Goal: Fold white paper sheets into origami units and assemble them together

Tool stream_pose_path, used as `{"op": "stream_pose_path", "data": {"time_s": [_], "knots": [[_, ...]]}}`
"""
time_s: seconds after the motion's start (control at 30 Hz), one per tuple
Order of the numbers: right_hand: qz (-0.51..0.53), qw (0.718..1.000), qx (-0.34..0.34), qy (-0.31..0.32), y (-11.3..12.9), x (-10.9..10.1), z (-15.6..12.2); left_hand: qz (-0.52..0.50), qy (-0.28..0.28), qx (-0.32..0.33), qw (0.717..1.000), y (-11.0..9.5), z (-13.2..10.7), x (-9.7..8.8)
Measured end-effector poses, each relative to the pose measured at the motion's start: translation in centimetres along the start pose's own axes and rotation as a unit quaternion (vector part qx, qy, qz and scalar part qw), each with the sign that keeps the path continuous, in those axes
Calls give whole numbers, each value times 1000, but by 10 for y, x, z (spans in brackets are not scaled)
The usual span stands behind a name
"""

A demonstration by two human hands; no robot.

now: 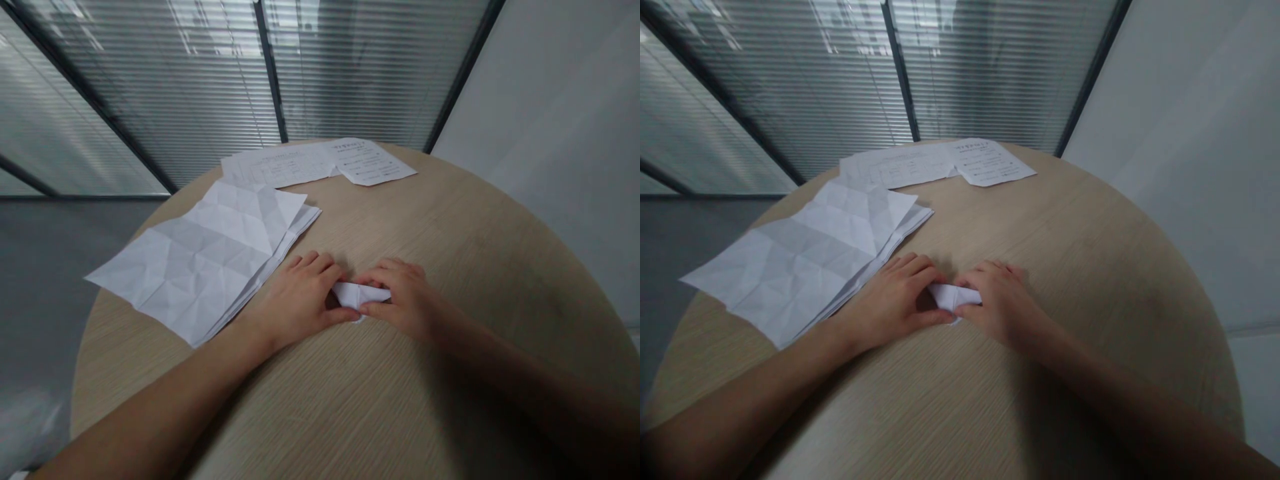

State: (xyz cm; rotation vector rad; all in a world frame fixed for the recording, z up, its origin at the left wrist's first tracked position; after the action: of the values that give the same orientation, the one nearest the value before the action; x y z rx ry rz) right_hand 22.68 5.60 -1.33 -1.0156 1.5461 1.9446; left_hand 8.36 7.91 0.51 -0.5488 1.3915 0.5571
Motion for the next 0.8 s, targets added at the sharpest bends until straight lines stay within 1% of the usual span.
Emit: {"op": "stream_pose_path", "data": {"time_s": [0.07,0.13,0.23,0.33,0.4,0.47,0.57,0.67,0.73,0.8], "knots": [[16,1000,-4,-12,1,-3,1,-43,3,-20,999,1,1,-2],[34,999,-16,-30,4,-6,2,-113,-6,-42,993,1,0,-4],[67,996,-42,-43,9,-9,1,-236,-29,-67,969,2,-2,-5],[123,991,-26,-37,9,-9,0,-310,-76,-80,944,4,-4,-6],[169,985,5,-31,6,-7,-1,-335,-106,-93,932,7,-5,-6],[207,978,27,-25,4,-6,-1,-349,-109,-91,926,8,-5,-5],[268,962,49,-26,1,-6,0,-322,-85,-47,942,5,-5,-6],[318,946,55,5,2,-3,0,-292,-88,-24,952,2,-6,-11],[332,942,56,12,2,-1,1,-306,-104,-38,946,3,-7,-13],[349,934,75,-21,-1,-3,2,-332,-118,-62,934,5,-7,-13]]}}
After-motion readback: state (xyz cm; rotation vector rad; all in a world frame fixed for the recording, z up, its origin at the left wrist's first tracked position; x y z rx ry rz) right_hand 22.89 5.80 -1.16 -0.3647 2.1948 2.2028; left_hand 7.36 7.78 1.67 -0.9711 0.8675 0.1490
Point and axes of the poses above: each hand's wrist, its own z-axis towards the middle knuckle, its own x-axis out of the palm, y = z × x, the point moved 6 cm from there along z, towards the middle knuckle, and after that the axes turned 11 degrees about z, right-handed, at the moved point
